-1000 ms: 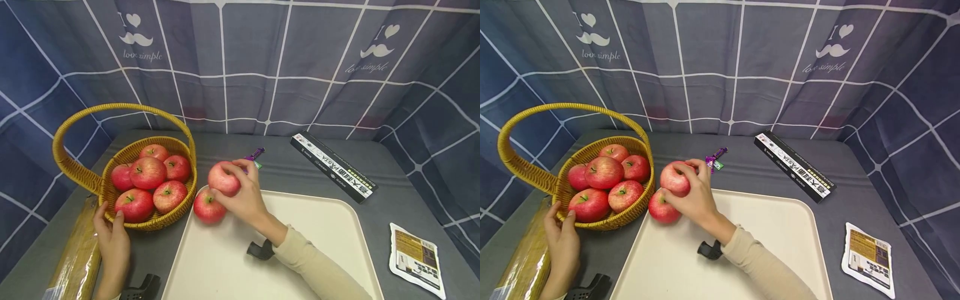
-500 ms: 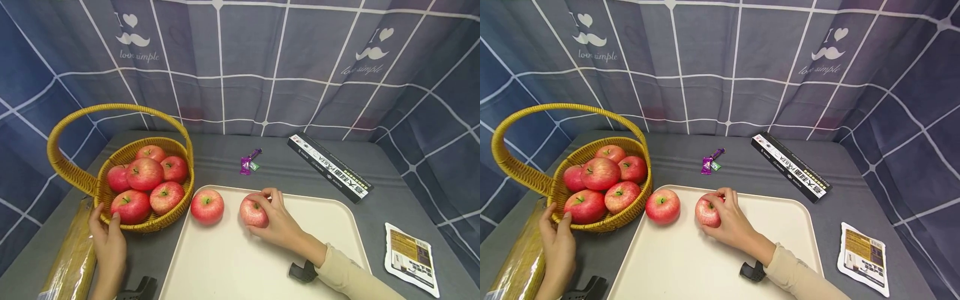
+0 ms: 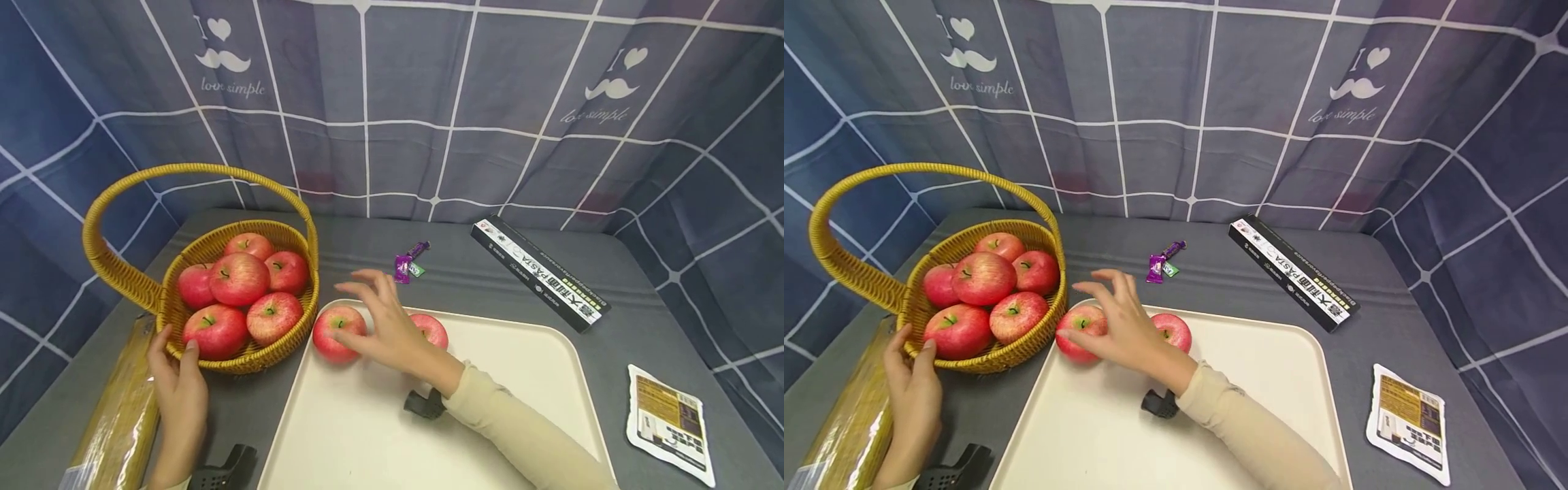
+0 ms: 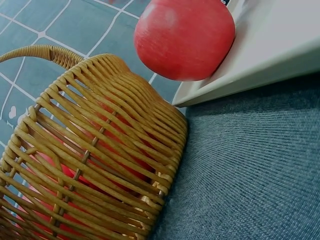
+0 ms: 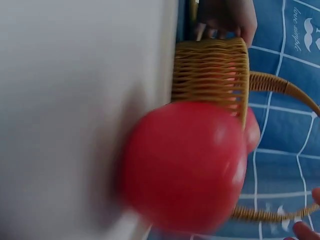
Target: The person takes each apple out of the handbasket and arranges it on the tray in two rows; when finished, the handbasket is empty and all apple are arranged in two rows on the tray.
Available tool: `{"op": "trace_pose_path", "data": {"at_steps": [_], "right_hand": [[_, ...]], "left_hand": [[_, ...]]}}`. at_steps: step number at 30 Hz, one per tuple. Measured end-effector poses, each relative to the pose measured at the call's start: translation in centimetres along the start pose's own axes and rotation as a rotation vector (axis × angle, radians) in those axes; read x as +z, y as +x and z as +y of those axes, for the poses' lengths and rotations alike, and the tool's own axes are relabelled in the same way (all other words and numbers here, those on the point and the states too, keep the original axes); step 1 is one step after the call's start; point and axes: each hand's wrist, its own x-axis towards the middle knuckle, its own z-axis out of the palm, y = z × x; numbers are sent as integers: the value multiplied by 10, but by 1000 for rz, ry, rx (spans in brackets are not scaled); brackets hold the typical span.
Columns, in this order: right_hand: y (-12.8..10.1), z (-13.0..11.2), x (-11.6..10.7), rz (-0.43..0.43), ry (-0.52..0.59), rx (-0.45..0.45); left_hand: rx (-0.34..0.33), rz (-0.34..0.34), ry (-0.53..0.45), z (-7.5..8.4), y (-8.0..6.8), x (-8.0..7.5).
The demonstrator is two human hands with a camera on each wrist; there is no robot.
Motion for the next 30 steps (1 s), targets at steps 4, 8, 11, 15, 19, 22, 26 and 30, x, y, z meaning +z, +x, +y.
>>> {"op": "trace_pose_path", "data": {"at_steps": [4, 8, 11, 15, 19, 22, 26, 30], "right_hand": [[44, -20, 27, 20, 35, -72], [84, -36, 57, 17, 47, -98], [105, -45, 75, -31, 34, -53], [121, -48, 91, -114, 33, 54], [130, -43, 102, -187, 76, 129], [132, -36, 107, -255, 116, 147], [132, -31, 106, -268, 105, 139], [125, -32, 93, -178, 124, 154]], "left_hand": [[4, -1, -6, 0, 0, -2], [-1, 6, 24, 1, 0, -3], [-4, 8, 56, 1, 0, -4], [0, -6, 72, 0, -1, -3], [9, -9, 99, 0, -1, -3], [16, -6, 112, 0, -2, -4], [25, 0, 114, 0, -2, -4], [40, 8, 129, 0, -2, -5]]}}
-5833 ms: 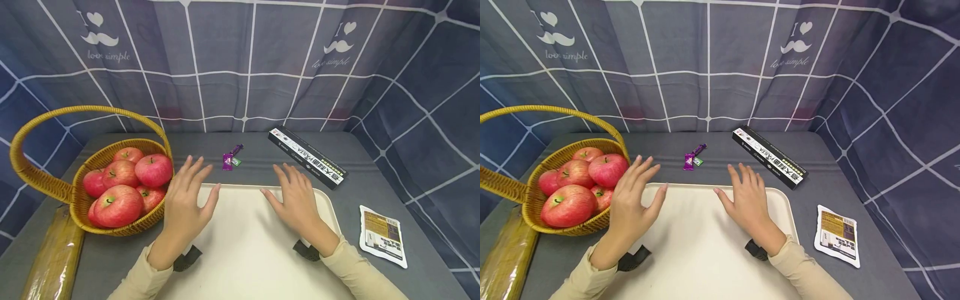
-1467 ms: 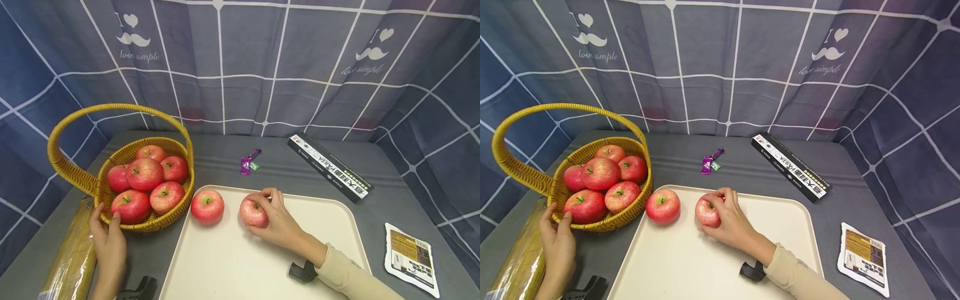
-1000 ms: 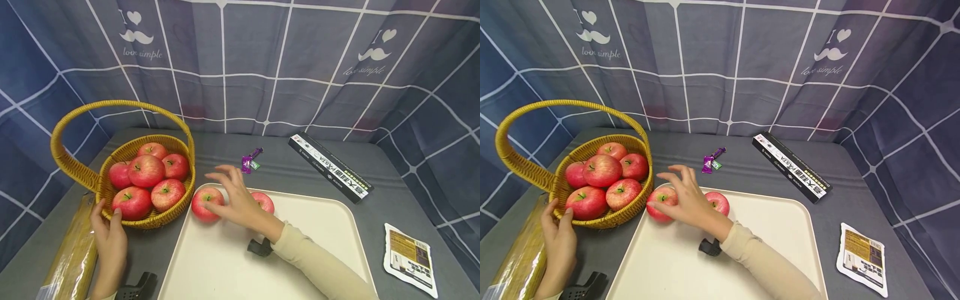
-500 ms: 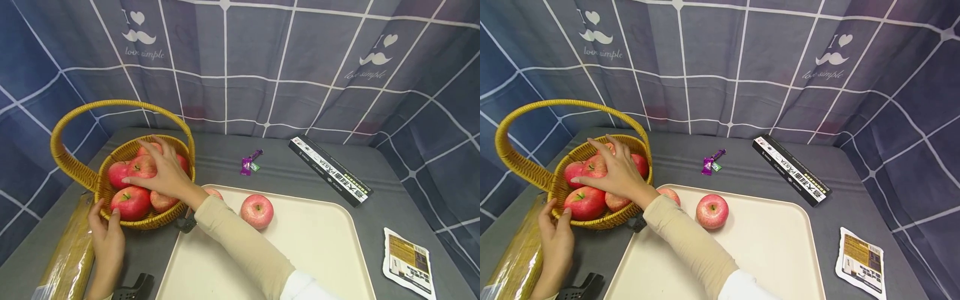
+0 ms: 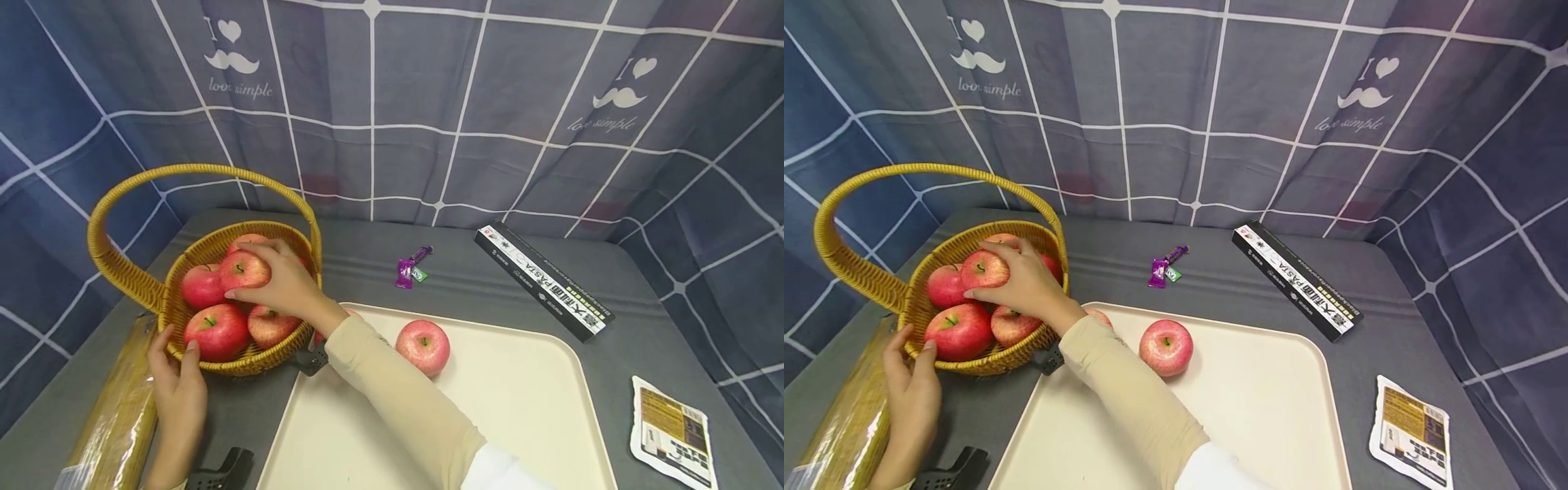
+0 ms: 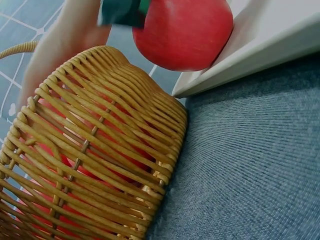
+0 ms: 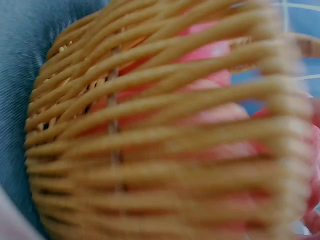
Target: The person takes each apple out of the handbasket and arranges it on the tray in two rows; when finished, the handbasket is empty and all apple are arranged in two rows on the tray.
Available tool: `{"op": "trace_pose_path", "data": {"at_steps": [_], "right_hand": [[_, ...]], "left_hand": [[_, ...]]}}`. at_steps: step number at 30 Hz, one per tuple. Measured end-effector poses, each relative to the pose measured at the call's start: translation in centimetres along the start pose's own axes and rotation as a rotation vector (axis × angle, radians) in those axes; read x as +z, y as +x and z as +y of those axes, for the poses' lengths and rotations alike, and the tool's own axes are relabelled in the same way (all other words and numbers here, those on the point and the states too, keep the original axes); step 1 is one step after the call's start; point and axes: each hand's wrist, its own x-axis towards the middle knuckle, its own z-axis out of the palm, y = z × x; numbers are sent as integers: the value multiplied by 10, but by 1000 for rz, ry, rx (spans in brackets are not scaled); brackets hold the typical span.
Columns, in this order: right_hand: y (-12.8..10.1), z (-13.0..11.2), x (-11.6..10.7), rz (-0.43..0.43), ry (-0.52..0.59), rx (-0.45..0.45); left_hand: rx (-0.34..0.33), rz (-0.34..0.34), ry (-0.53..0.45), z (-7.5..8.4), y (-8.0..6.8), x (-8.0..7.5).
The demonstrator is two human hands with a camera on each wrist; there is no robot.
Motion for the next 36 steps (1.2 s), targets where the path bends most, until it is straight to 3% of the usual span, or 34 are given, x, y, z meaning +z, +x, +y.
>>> {"op": "trace_pose_path", "data": {"at_steps": [5, 9, 15, 18, 22, 25, 30, 36], "right_hand": [[-26, 2, -32, 92, 87, 25], [-60, 2, -76, 156, 101, 75], [-134, 30, -144, 277, 92, 123], [-178, 56, -164, 307, 67, 210], [-229, 89, -176, 301, 11, 355], [-259, 107, -177, 292, -16, 415], [-288, 124, -170, 284, 8, 388], [-294, 125, -169, 291, -63, 321]], "left_hand": [[18, 14, 35, -1, -1, 2], [32, 32, 44, -2, -2, 2], [16, 22, 30, -2, -3, 1], [3, 3, 41, -2, -1, 0], [-14, -12, 68, -1, 0, 1], [-17, -12, 84, 0, 0, 1], [-4, -2, 95, -1, 0, 0], [10, -3, 76, -4, -1, 0]]}}
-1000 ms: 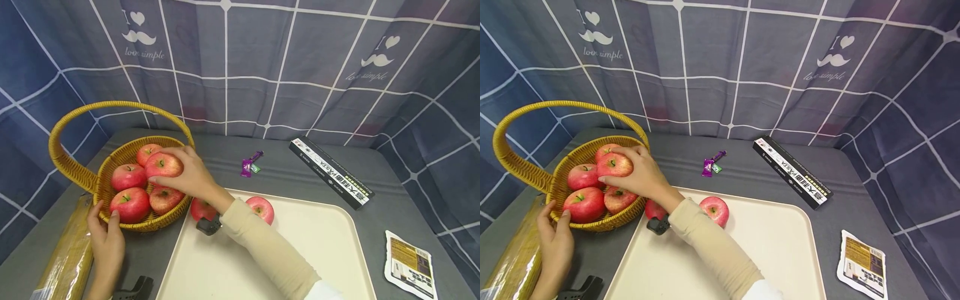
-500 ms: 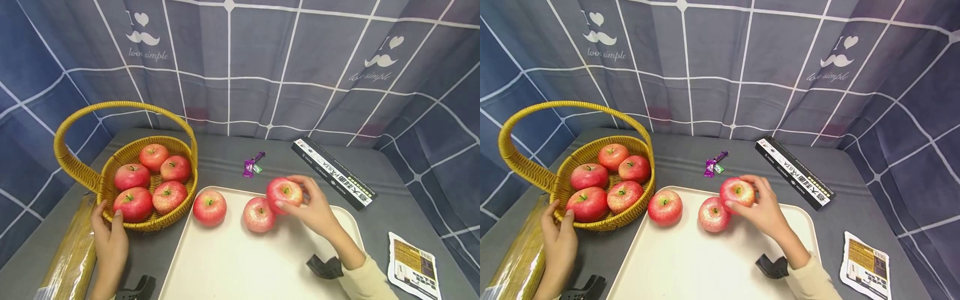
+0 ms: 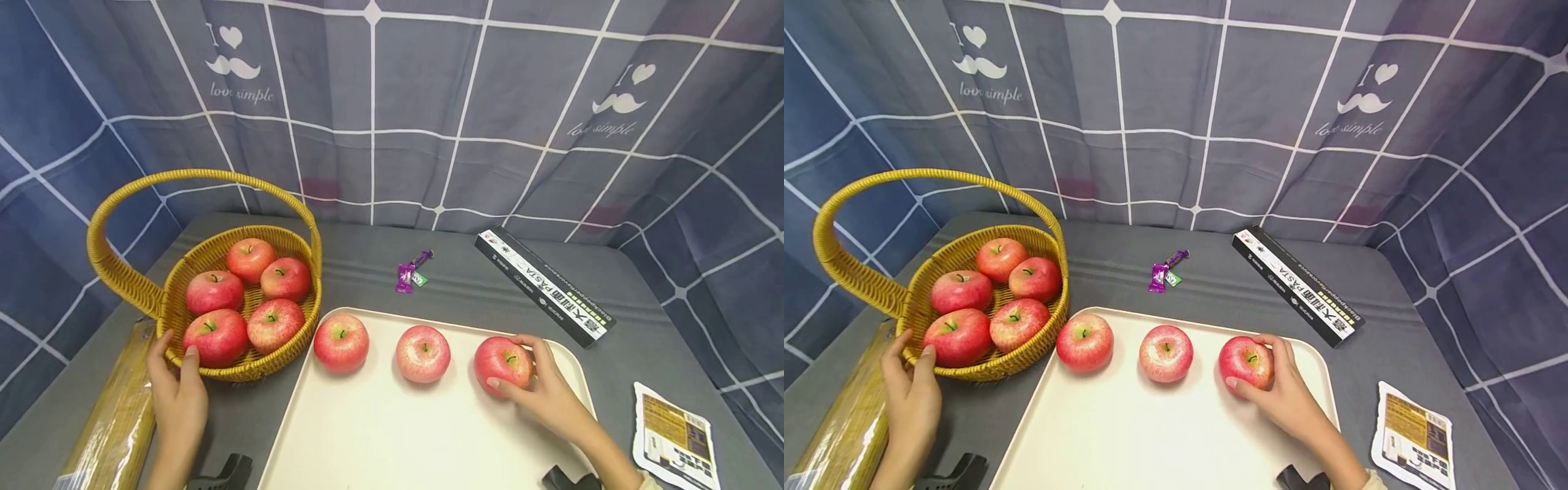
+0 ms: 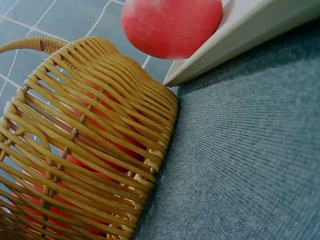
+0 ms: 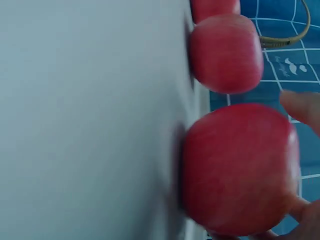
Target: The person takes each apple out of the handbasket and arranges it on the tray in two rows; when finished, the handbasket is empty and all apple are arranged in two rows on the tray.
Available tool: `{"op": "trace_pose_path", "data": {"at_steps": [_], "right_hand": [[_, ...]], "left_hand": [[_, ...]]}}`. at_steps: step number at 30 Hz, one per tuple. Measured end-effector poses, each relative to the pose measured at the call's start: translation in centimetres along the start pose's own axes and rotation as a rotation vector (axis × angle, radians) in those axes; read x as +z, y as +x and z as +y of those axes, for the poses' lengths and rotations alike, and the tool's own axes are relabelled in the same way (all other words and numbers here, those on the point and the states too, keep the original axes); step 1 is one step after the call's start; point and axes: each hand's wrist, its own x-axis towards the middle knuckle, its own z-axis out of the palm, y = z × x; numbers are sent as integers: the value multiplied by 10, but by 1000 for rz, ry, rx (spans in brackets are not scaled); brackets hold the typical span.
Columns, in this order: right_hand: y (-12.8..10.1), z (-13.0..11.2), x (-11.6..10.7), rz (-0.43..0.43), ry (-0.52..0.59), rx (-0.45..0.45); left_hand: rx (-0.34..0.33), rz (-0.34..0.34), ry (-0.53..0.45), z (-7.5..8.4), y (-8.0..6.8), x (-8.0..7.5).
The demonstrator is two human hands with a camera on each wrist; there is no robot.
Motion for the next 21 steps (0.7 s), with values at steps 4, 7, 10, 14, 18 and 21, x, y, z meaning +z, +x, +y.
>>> {"op": "trace_pose_path", "data": {"at_steps": [4, 7, 10, 14, 18, 21], "right_hand": [[13, -17, 0, 74, 1, -116], [30, -41, 8, 76, 32, -185], [49, -73, 28, 20, 76, -229], [74, -116, 73, -73, 160, -296], [92, -158, 125, -184, 144, -344], [102, -187, 162, -246, 21, -378]], "left_hand": [[2, 4, 5, -1, 0, 0], [4, 11, 19, -2, 0, 0], [8, 20, 36, -2, 1, 0], [27, 33, 42, -2, 0, 1], [46, 30, 18, 0, -1, 0], [59, 29, 12, 1, -1, -1]]}}
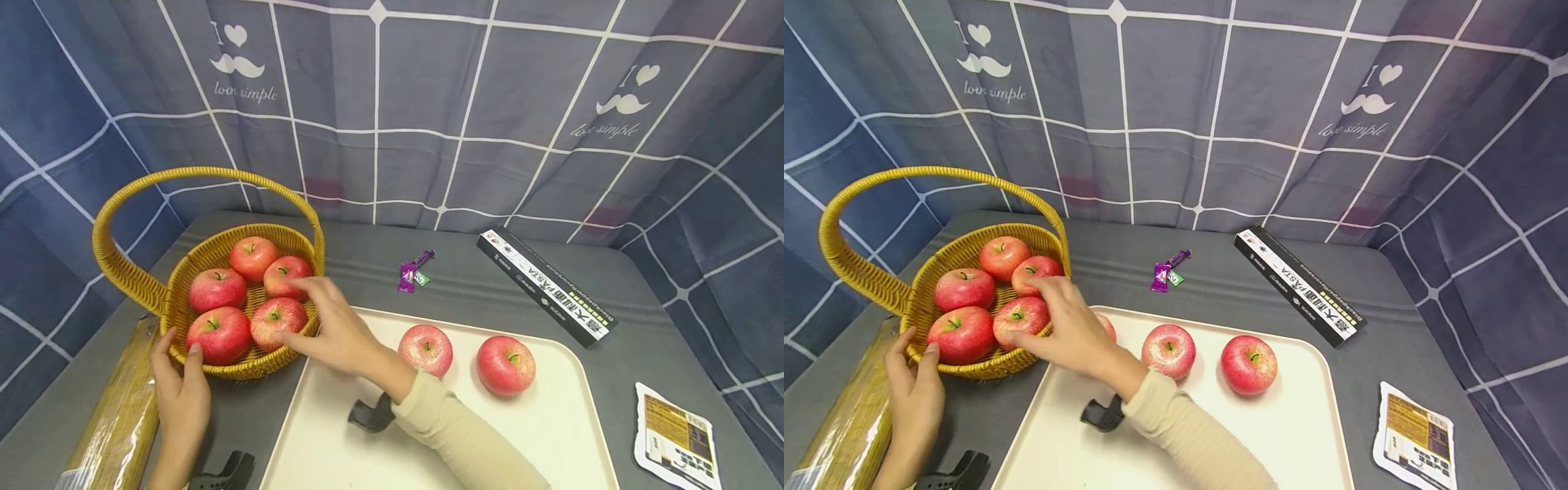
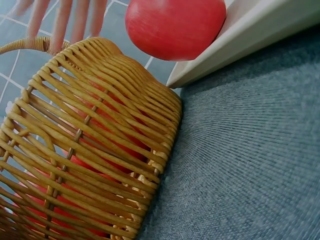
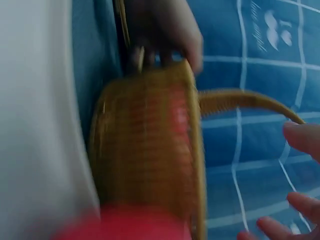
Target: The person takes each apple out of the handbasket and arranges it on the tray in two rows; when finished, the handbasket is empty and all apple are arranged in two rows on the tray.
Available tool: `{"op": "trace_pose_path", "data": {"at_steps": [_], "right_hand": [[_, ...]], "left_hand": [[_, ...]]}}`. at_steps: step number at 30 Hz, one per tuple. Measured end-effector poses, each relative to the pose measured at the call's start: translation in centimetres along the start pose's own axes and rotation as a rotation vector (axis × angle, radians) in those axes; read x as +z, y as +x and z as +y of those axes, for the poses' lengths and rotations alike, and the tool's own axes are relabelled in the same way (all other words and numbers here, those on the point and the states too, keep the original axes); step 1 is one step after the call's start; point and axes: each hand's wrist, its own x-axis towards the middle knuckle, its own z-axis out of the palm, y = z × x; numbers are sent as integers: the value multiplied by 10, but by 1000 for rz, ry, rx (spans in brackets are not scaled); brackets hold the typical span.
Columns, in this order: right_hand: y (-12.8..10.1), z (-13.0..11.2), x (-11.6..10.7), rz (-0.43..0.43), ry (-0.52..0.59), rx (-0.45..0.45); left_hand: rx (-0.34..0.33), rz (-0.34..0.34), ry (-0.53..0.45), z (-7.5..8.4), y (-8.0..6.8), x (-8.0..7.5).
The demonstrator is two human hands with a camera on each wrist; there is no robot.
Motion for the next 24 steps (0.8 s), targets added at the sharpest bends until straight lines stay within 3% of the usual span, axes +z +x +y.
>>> {"op": "trace_pose_path", "data": {"at_steps": [6, 11, 16, 21, 24], "right_hand": [[31, -24, 54, -14, -341, 69], [40, -26, 64, -49, -525, 174], [42, -19, 59, -21, -497, 144], [36, -12, 52, 45, -376, 72], [32, -15, 39, 116, -240, 56]], "left_hand": [[-17, -19, 17, 1, 1, -3], [4, -26, 2, 2, 1, -2], [14, -17, 0, 2, 1, -2], [17, -20, 4, 0, 1, -1], [-2, -18, -3, 0, 0, -1]]}}
